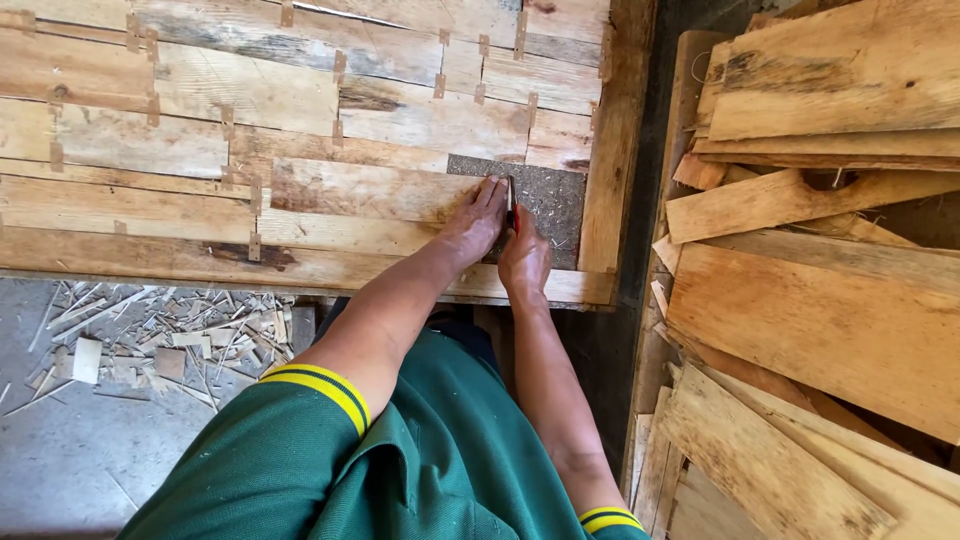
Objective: Fitting and trimming thin wood veneer pieces to create a decorative mosaic pattern on a larger panel.
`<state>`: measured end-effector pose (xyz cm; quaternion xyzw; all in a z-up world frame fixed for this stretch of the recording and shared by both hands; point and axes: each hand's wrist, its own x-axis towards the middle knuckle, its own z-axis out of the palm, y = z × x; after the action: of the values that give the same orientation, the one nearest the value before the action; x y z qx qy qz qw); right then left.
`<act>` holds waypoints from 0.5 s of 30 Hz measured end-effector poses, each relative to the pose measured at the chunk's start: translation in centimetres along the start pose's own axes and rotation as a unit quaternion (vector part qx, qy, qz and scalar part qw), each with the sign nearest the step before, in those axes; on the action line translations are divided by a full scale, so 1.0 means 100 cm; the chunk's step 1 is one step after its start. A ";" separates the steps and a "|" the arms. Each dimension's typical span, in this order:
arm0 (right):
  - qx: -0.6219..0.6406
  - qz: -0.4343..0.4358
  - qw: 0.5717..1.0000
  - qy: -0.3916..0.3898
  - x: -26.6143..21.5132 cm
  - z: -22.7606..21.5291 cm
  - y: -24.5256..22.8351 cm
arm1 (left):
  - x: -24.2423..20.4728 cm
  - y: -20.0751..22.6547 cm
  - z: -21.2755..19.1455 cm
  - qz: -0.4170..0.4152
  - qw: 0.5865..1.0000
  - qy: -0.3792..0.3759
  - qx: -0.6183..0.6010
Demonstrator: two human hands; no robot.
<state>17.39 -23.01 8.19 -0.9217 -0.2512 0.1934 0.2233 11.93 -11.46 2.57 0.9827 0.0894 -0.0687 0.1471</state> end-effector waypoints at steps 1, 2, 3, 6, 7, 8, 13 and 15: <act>0.000 0.000 1.000 0.000 0.000 0.000 -0.001 | 0.001 0.000 -0.001 0.000 1.000 0.000 0.000; -0.002 -0.006 1.000 0.007 -0.001 0.001 -0.002 | 0.001 0.000 -0.002 -0.001 1.000 -0.009 -0.001; -0.004 -0.012 1.000 0.014 -0.003 0.002 -0.004 | 0.001 0.000 -0.002 -0.001 1.000 -0.018 -0.003; -0.002 0.007 1.000 -0.002 -0.004 0.000 -0.007 | 0.002 -0.002 -0.001 0.000 1.000 -0.028 0.003; -0.002 0.007 1.000 -0.002 -0.004 0.000 -0.007 | 0.001 -0.001 -0.005 0.001 1.000 -0.028 0.003; -0.003 -0.001 1.000 0.003 -0.003 0.001 -0.006 | 0.001 0.000 -0.010 0.001 0.999 -0.034 0.010; -0.004 -0.015 1.000 0.018 -0.001 0.008 -0.001 | -0.001 0.001 -0.017 0.004 0.998 -0.048 0.027; -0.003 0.005 1.000 0.004 -0.001 0.009 -0.001 | 0.000 0.000 -0.013 0.004 0.999 -0.045 0.021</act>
<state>16.84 -22.69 7.56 -0.9244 -0.2464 0.1903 0.2205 12.06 -11.10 3.78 0.9818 0.0775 -0.1145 0.1302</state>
